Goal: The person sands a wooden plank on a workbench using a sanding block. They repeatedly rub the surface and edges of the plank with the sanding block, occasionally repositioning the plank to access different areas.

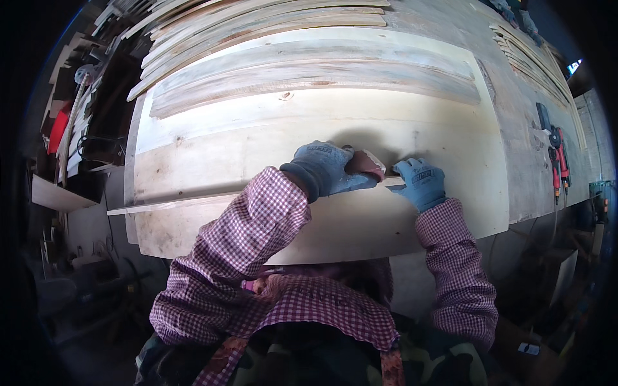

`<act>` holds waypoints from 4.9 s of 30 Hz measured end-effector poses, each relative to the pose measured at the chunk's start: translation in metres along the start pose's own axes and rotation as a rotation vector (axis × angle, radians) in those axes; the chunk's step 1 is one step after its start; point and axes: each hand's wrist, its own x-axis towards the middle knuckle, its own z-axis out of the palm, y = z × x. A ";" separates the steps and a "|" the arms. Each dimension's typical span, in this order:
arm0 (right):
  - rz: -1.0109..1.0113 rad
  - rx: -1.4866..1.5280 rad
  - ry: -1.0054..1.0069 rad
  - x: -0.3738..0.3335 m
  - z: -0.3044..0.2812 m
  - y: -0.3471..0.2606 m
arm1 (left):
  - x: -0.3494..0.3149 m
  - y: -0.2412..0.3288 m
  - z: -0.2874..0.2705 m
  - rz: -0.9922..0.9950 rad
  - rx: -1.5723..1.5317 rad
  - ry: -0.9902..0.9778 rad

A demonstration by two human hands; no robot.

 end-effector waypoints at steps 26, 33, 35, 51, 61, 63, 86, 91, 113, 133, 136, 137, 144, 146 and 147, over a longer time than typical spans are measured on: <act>-0.012 0.094 -0.223 0.025 -0.017 0.012 | -0.152 -0.152 0.074 0.040 0.606 0.977; -0.058 0.159 -0.213 0.041 -0.018 0.015 | -0.195 -0.234 0.075 -0.201 0.567 1.128; -0.057 0.153 -0.174 0.040 -0.015 0.019 | -0.156 -0.196 0.090 -0.262 0.502 1.185; -0.002 0.129 0.172 0.004 0.019 0.053 | -0.173 -0.230 0.067 -0.522 0.256 0.878; 0.068 0.002 0.134 0.008 0.022 0.042 | -0.003 -0.042 0.072 0.156 0.267 0.617; 0.113 -0.032 0.161 0.006 0.009 0.030 | 0.011 -0.005 0.060 0.244 0.155 0.407; -0.615 0.216 0.139 0.134 -0.001 -0.342 | -0.153 -0.359 0.073 -0.506 0.277 0.777; -0.333 0.178 0.249 0.089 -0.003 -0.202 | -0.159 -0.361 0.071 -0.501 0.345 0.797; 0.352 0.114 0.408 0.017 0.017 -0.090 | -0.164 -0.365 0.073 -0.383 0.333 0.857; 0.603 0.046 0.505 0.012 0.019 -0.062 | -0.176 -0.358 0.063 -0.123 0.299 0.789; 0.894 0.008 0.369 0.006 0.016 -0.013 | -0.161 -0.339 0.054 -0.017 0.284 0.746; 0.976 0.024 0.333 0.007 0.021 -0.010 | -0.156 -0.329 0.050 0.012 0.282 0.706; 0.600 0.056 0.413 0.012 0.014 -0.105 | -0.142 -0.269 0.075 -0.015 0.323 0.607; 0.655 0.036 0.428 0.019 0.016 -0.083 | -0.143 -0.270 0.072 -0.041 0.275 0.554; 0.708 0.015 0.412 0.026 0.016 -0.066 | -0.142 -0.283 0.078 0.012 0.332 0.613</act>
